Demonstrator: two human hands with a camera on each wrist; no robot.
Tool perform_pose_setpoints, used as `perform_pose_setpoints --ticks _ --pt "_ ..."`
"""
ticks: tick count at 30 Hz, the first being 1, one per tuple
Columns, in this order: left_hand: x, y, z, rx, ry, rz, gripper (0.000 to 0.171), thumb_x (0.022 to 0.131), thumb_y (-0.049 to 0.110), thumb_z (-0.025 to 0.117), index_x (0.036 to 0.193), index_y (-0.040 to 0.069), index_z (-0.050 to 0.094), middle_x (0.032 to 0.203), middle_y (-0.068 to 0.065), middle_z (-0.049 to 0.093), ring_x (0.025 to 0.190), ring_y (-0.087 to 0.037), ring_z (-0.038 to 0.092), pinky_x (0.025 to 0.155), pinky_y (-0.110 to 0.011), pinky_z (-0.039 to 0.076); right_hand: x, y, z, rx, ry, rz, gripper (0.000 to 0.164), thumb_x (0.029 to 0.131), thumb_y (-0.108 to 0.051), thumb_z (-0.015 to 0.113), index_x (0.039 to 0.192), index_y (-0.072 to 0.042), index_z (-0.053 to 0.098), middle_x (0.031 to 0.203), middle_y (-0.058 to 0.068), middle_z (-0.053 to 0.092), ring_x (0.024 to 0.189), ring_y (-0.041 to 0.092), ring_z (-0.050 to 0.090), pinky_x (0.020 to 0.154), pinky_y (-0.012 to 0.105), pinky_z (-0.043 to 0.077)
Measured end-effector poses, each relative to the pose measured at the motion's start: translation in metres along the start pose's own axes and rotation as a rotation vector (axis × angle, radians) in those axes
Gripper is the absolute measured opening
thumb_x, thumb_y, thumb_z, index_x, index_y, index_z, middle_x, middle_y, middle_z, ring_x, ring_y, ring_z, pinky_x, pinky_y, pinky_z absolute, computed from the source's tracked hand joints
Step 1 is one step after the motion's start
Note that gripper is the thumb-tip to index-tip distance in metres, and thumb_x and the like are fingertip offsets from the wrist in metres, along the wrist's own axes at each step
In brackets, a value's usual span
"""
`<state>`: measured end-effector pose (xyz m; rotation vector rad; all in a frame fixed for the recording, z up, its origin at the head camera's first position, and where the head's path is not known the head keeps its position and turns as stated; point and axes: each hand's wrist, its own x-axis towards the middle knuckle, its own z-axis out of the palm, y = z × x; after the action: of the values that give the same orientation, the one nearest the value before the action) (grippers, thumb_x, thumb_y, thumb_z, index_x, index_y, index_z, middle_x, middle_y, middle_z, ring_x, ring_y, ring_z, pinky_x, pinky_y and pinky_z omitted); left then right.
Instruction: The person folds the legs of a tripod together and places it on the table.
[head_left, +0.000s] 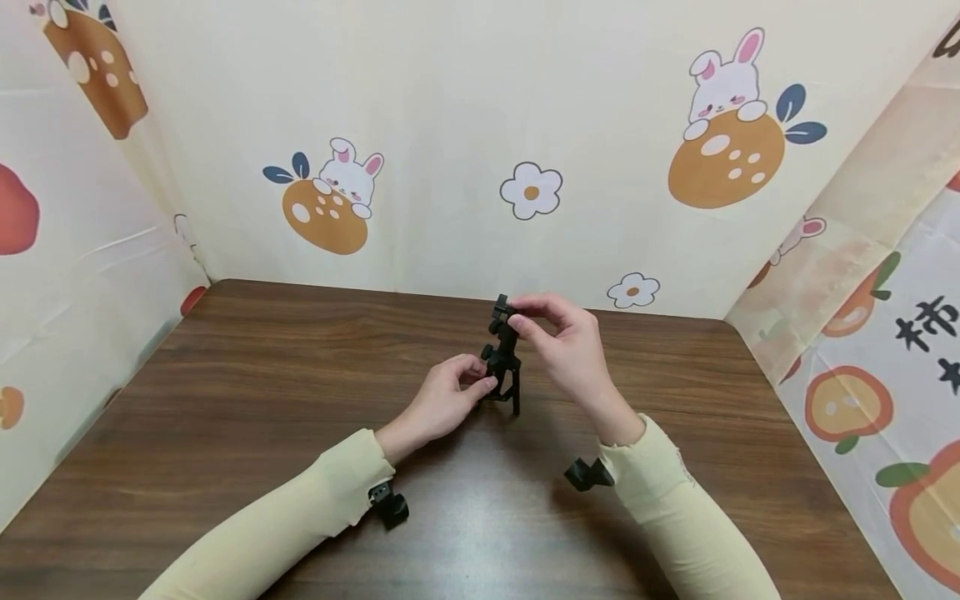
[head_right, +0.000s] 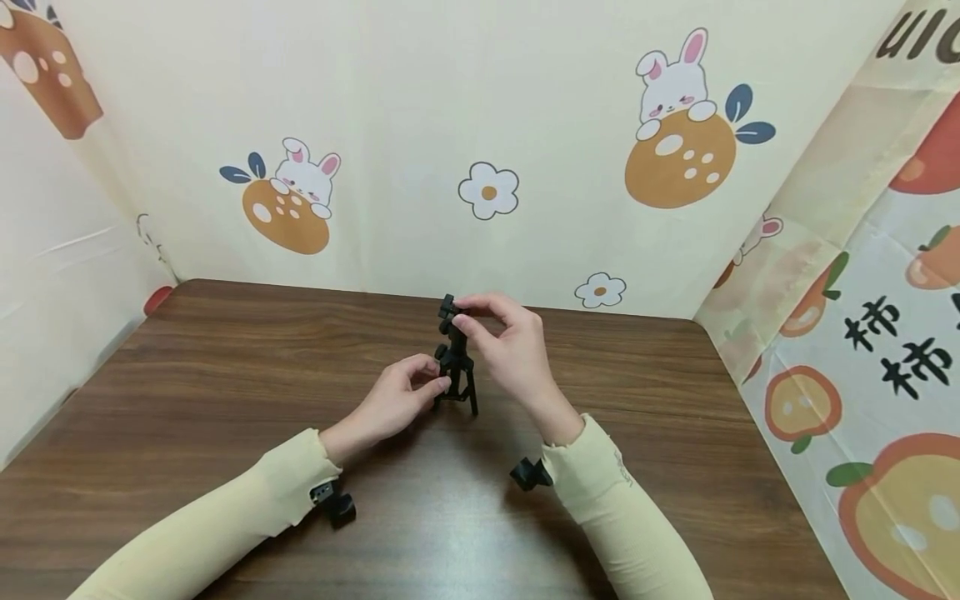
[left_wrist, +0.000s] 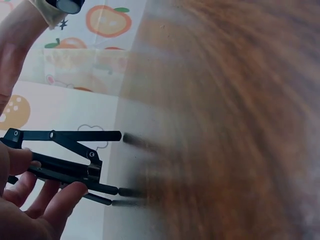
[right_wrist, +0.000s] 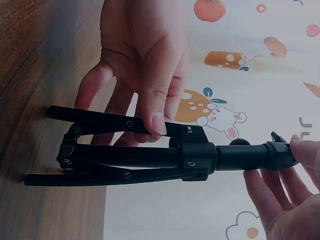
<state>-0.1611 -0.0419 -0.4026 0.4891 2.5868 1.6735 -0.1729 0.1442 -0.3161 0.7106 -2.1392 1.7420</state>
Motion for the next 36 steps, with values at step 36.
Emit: perform_pose_setpoints --ticks 36 --pt "0.001 -0.006 -0.002 0.007 -0.029 -0.011 0.009 0.093 0.016 0.071 0.1 0.01 0.07 0.099 0.0 0.071 0.095 -0.017 0.067 0.086 -0.04 0.052 -0.049 0.069 -0.017 -0.233 -0.38 0.372 0.022 0.089 -0.01 0.075 0.109 -0.003 0.073 0.101 0.002 0.073 0.096 0.018 0.068 0.084 0.036 0.054"
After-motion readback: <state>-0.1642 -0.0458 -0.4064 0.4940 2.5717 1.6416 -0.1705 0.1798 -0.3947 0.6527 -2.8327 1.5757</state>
